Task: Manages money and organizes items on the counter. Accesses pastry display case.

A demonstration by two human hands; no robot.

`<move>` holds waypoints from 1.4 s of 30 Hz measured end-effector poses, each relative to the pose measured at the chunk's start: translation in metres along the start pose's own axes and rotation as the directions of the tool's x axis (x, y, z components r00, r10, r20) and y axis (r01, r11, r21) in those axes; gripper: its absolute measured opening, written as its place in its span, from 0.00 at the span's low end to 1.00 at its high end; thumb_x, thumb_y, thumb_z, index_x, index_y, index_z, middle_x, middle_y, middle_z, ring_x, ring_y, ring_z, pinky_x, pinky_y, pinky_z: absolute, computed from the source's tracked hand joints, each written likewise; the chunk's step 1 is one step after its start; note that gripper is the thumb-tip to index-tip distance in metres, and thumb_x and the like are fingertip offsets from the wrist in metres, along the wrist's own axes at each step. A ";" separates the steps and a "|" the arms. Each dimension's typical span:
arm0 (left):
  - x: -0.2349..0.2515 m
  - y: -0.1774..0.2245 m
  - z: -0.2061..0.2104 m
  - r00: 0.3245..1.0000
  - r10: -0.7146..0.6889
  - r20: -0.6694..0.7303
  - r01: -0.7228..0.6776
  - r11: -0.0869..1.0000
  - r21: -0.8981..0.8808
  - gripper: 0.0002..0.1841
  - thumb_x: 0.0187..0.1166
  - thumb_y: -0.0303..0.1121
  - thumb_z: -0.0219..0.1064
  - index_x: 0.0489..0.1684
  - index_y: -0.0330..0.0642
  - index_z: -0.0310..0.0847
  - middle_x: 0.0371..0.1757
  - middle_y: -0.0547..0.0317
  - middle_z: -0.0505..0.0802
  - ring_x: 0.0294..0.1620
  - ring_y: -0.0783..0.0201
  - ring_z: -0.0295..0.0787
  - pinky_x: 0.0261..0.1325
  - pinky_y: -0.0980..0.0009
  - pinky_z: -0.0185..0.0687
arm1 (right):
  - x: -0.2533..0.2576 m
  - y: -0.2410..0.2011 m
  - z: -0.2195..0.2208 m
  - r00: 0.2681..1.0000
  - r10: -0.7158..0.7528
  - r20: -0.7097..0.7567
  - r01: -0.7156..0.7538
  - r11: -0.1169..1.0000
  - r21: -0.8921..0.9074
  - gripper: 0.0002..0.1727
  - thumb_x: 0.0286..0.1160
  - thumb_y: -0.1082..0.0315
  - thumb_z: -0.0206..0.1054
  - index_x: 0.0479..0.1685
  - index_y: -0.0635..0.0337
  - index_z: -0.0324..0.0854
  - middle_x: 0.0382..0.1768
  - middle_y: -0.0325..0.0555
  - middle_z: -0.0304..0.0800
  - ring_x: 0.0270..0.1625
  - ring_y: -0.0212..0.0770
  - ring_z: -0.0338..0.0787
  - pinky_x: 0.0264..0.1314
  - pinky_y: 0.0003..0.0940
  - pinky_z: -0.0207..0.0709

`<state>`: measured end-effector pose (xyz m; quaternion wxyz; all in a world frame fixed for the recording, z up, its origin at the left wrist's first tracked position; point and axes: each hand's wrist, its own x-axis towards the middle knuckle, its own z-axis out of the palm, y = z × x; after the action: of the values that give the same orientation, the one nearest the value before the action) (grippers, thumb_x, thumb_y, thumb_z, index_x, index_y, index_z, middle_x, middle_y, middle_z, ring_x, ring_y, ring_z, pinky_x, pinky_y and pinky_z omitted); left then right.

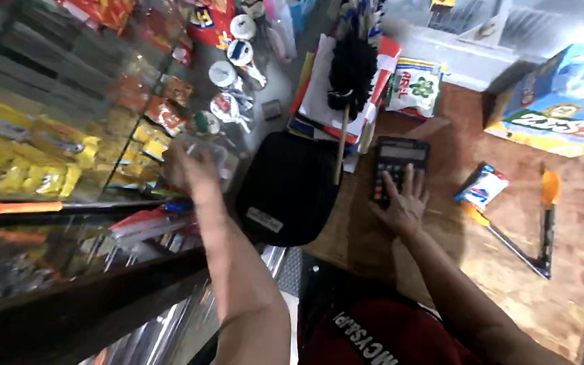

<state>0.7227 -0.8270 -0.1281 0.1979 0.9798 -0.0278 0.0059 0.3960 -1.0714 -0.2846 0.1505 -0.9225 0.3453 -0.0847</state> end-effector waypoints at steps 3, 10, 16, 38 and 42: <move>-0.001 0.001 -0.005 0.995 0.001 -0.100 -0.002 1.000 -0.009 0.25 0.85 0.34 0.61 0.78 0.29 0.69 0.79 0.27 0.75 0.83 0.33 0.68 0.85 0.41 0.61 | 0.021 0.023 -0.012 0.995 0.094 0.029 -0.094 0.996 -0.011 0.50 0.61 0.35 0.74 0.91 0.30 0.61 0.94 0.65 0.43 0.92 0.79 0.42 0.78 0.89 0.42; 0.004 -0.017 0.005 0.999 -0.037 -0.017 0.038 0.999 0.037 0.36 0.83 0.49 0.66 0.84 0.31 0.67 0.86 0.27 0.68 0.89 0.29 0.56 0.87 0.32 0.50 | 0.079 -0.037 -0.092 0.973 -0.083 -0.216 0.144 0.948 0.286 0.38 0.73 0.52 0.72 0.82 0.64 0.71 0.87 0.72 0.58 0.88 0.70 0.59 0.87 0.63 0.57; 0.012 -0.014 -0.012 0.982 -0.155 -0.112 0.148 0.987 -0.069 0.20 0.89 0.36 0.53 0.70 0.34 0.80 0.71 0.34 0.85 0.75 0.38 0.79 0.76 0.41 0.71 | 0.147 -0.226 -0.066 0.751 -0.660 -0.012 0.567 0.636 0.523 0.17 0.80 0.65 0.68 0.60 0.66 0.88 0.62 0.62 0.88 0.70 0.60 0.84 0.75 0.52 0.77; 0.025 -0.017 -0.024 0.961 -0.256 -0.105 0.240 0.960 -0.144 0.17 0.90 0.37 0.56 0.66 0.40 0.82 0.65 0.45 0.90 0.70 0.49 0.84 0.74 0.48 0.74 | 0.213 -0.340 -0.004 0.720 -0.456 0.523 0.319 0.887 0.334 0.20 0.76 0.65 0.71 0.61 0.69 0.82 0.69 0.67 0.82 0.74 0.66 0.81 0.70 0.67 0.76; 0.026 -0.019 -0.022 0.962 -0.238 -0.132 0.217 0.964 -0.152 0.16 0.89 0.36 0.57 0.65 0.37 0.83 0.64 0.42 0.90 0.70 0.48 0.84 0.75 0.49 0.74 | 0.202 -0.336 -0.014 0.685 -0.599 0.415 0.246 0.726 0.642 0.15 0.70 0.65 0.77 0.46 0.69 0.87 0.55 0.63 0.89 0.59 0.59 0.89 0.64 0.60 0.81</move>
<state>0.7495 -0.8022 -0.1144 0.2653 0.9574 0.0999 0.0546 0.7484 -0.9674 -0.1483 0.4784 -0.8742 0.0075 0.0832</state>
